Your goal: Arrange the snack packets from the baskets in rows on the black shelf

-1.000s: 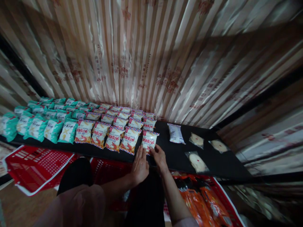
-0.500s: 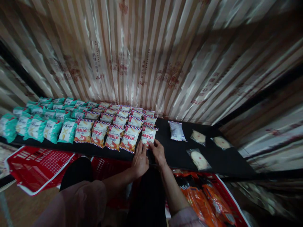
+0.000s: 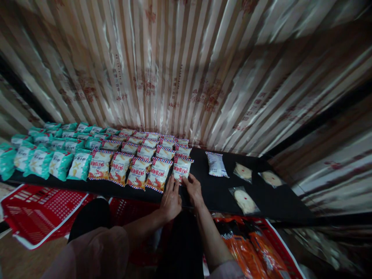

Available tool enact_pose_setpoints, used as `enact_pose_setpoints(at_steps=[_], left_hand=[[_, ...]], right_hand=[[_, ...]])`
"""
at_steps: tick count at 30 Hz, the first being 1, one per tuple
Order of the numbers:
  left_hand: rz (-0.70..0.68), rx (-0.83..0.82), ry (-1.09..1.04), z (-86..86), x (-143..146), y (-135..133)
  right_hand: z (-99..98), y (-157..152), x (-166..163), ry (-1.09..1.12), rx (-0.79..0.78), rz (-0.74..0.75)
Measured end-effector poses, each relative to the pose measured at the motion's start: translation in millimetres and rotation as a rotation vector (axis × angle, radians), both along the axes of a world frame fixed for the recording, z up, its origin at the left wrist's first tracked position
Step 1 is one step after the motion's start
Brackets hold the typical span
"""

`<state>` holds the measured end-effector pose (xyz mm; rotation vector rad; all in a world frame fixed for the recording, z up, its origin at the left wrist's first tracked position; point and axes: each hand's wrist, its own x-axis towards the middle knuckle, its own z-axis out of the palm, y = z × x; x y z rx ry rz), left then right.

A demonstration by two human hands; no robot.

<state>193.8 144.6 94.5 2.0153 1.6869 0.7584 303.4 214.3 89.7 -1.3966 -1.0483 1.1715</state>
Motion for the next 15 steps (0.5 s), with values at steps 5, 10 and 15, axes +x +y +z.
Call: enact_pose_setpoints(at_steps=[5,10,15], left_hand=[[-0.014,0.031,-0.011,-2.8,-2.1,1.3],[-0.052,0.002,0.016,1.0,-3.5,-0.3],[-0.081,0.026,0.028,-3.4,-4.3,-2.2]], right_hand=[[-2.8,5.7,-0.6,-0.065,-0.008,-0.035],[-8.3,6.9,0.8,-0.045,0.035,-0.042],[-7.8,8.1,1.3,-0.086,0.081,-0.032]])
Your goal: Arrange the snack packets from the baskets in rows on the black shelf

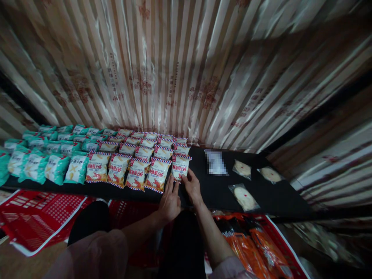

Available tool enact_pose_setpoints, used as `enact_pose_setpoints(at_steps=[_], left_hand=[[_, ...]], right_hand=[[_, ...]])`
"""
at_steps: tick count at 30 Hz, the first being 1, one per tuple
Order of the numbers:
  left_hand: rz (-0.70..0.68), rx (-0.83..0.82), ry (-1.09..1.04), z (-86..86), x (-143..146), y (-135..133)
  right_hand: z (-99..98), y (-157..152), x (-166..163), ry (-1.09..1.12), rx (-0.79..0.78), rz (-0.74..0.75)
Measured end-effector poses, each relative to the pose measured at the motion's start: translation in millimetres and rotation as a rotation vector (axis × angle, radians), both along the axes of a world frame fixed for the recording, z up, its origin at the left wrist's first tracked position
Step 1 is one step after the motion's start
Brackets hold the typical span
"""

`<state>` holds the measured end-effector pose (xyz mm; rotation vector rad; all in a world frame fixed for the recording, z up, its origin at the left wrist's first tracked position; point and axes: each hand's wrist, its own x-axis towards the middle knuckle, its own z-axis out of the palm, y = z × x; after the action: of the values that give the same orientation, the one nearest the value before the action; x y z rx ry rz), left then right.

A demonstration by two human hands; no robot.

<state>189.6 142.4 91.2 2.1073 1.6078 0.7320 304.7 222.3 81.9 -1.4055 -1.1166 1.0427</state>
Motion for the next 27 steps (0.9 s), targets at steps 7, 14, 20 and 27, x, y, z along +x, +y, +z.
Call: enact_pose_setpoints(at_steps=[7,14,20,27], left_hand=[[-0.025,0.075,0.018,-6.5,-1,0],[-0.099,0.153,0.056,-8.3,-2,2],[-0.106,0.193,0.097,-14.1,2,10],[-0.122,0.209,0.084,-14.5,0,15]], right_hand=[[-2.5,-2,4,-0.009,0.019,-0.022],[9.0,6,13,0.011,-0.027,-0.086],[10.1,37,7,0.101,-0.055,-0.067],[17.3,38,2,0.16,-0.116,-0.025]])
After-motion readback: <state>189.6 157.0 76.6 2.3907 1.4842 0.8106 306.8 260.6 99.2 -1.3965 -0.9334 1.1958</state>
